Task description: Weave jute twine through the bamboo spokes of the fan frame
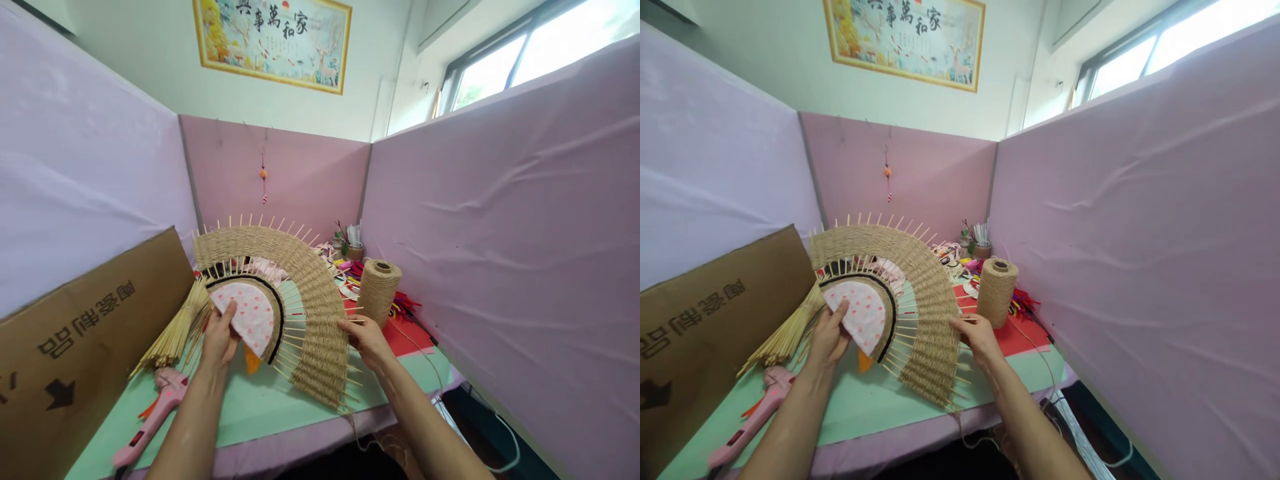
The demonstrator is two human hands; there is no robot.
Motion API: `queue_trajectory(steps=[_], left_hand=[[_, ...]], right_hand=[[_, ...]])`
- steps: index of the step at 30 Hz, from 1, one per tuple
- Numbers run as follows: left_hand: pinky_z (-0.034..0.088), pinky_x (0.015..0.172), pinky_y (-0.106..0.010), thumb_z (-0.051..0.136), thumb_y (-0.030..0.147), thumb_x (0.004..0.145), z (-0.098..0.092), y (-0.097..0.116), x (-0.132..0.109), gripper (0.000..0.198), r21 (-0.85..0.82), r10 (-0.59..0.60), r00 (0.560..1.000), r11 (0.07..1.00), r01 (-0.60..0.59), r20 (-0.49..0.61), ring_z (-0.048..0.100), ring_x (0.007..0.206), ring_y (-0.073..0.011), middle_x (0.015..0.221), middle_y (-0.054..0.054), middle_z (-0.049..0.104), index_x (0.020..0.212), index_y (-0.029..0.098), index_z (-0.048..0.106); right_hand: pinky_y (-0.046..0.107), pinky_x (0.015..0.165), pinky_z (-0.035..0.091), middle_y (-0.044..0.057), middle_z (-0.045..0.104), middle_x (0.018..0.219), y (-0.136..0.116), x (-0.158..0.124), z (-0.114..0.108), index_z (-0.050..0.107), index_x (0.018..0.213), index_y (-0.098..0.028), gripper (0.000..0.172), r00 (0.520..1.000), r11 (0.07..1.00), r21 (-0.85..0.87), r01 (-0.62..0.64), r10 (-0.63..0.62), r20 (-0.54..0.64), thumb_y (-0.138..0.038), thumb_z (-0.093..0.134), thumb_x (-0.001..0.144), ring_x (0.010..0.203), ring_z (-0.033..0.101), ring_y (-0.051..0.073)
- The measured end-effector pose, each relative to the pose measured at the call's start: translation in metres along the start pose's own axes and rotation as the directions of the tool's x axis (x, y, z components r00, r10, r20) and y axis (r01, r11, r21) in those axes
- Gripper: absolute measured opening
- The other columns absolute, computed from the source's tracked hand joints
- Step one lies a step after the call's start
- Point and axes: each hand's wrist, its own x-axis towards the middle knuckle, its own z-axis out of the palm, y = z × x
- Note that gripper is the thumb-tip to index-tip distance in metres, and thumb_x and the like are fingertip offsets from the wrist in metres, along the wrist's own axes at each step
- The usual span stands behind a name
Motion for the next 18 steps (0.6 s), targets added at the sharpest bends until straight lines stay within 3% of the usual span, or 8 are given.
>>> queue_trajectory(steps=[5,12,18], left_hand=[[0.053,0.092,-0.039,0.067,0.013,0.075,0.002,0.001,0.000,0.022,-0.018,-0.010,1.000,1.000,0.010,0.010,0.069,0.095,-0.0212,0.086,-0.003,0.073,0.096,0.019,0.065],[0.051,0.094,-0.035,0.069,0.014,0.075,-0.004,-0.005,0.008,0.028,-0.014,0.018,1.000,1.000,-0.018,0.005,0.069,0.093,-0.0164,0.096,-0.003,0.073,0.103,0.020,0.064],[0.050,0.096,-0.033,0.064,0.011,0.079,-0.004,-0.005,0.008,0.024,-0.036,0.005,1.000,0.999,-0.005,0.006,0.070,0.089,-0.0134,0.096,-0.002,0.073,0.101,0.020,0.066]], right_hand=[[0.025,0.060,0.049,0.001,0.068,0.063,-0.006,0.000,-0.003,0.068,0.063,-0.016,0.029,0.997,1.000,-0.004,0.025,-0.026,-0.068,-0.029,0.087,0.044,0.057,0.061,0.013],[0.024,0.070,0.051,0.006,0.074,0.089,-0.045,-0.006,-0.020,0.072,0.089,-0.019,0.031,0.997,0.998,-0.041,0.046,-0.043,0.066,-0.036,0.078,0.065,0.083,0.068,0.017],[0.024,0.068,0.051,0.007,0.074,0.091,-0.061,-0.007,-0.023,0.071,0.087,-0.020,0.024,0.998,0.997,-0.071,0.025,-0.021,0.057,-0.035,0.074,0.069,0.085,0.069,0.018]])
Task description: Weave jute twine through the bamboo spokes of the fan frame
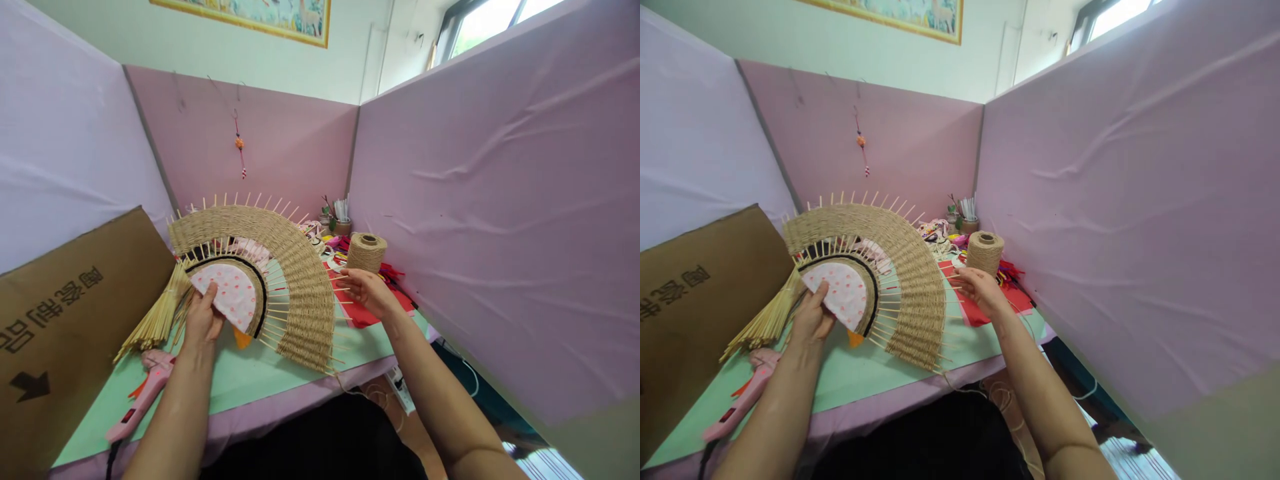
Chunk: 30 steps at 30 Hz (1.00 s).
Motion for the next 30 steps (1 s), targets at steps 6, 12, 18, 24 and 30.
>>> queue_trajectory(steps=[6,12,18,24,30], left_hand=[[0.050,0.096,-0.034,0.062,0.010,0.081,0.001,-0.001,0.000,0.023,0.000,-0.009,1.000,1.000,0.009,0.000,0.069,0.090,-0.0129,0.097,-0.001,0.073,0.100,0.021,0.066],[0.050,0.096,-0.034,0.062,0.009,0.080,0.003,-0.001,-0.003,0.021,0.000,-0.012,1.000,1.000,0.012,0.012,0.069,0.085,-0.0122,0.093,-0.001,0.074,0.097,0.020,0.067],[0.051,0.095,-0.038,0.068,0.014,0.076,0.003,0.001,-0.008,0.024,0.027,-0.027,0.999,0.999,0.026,0.017,0.068,0.096,-0.0192,0.095,-0.004,0.074,0.100,0.020,0.065],[0.054,0.090,-0.039,0.068,0.016,0.075,0.005,0.003,-0.014,0.024,0.054,-0.079,0.995,0.996,0.076,0.068,0.070,0.089,-0.0208,0.088,-0.006,0.074,0.099,0.016,0.064],[0.055,0.087,-0.039,0.072,0.019,0.071,0.005,0.002,-0.015,0.033,0.079,-0.112,0.987,0.992,0.103,0.115,0.070,0.092,-0.0226,0.093,-0.006,0.073,0.103,0.019,0.062]], right_hand=[[0.024,0.071,0.050,0.006,0.073,0.097,0.000,0.004,0.004,0.072,0.091,-0.020,0.029,0.998,0.991,-0.133,0.021,-0.013,0.059,-0.038,0.074,0.068,0.088,0.067,0.017],[0.030,0.072,0.048,0.006,0.072,0.087,-0.003,0.020,0.010,0.072,0.085,-0.017,0.033,0.989,0.867,-0.476,0.149,-0.128,0.076,-0.042,0.075,0.064,0.081,0.065,0.020],[0.038,0.084,0.045,0.007,0.067,0.091,-0.035,0.024,0.010,0.064,0.090,-0.019,0.040,0.795,0.589,-0.731,0.345,-0.597,-0.107,-0.047,0.074,0.063,0.085,0.059,0.023],[0.041,0.092,0.043,0.009,0.064,0.104,-0.105,0.060,0.049,0.063,0.102,-0.020,0.049,0.769,0.466,-0.709,0.529,-0.617,0.169,-0.041,0.078,0.060,0.098,0.058,0.024],[0.036,0.091,0.044,0.008,0.070,0.099,-0.160,0.115,0.103,0.069,0.084,-0.014,0.041,0.913,0.597,-0.692,0.407,-0.246,0.325,-0.029,0.086,0.049,0.095,0.061,0.023]])
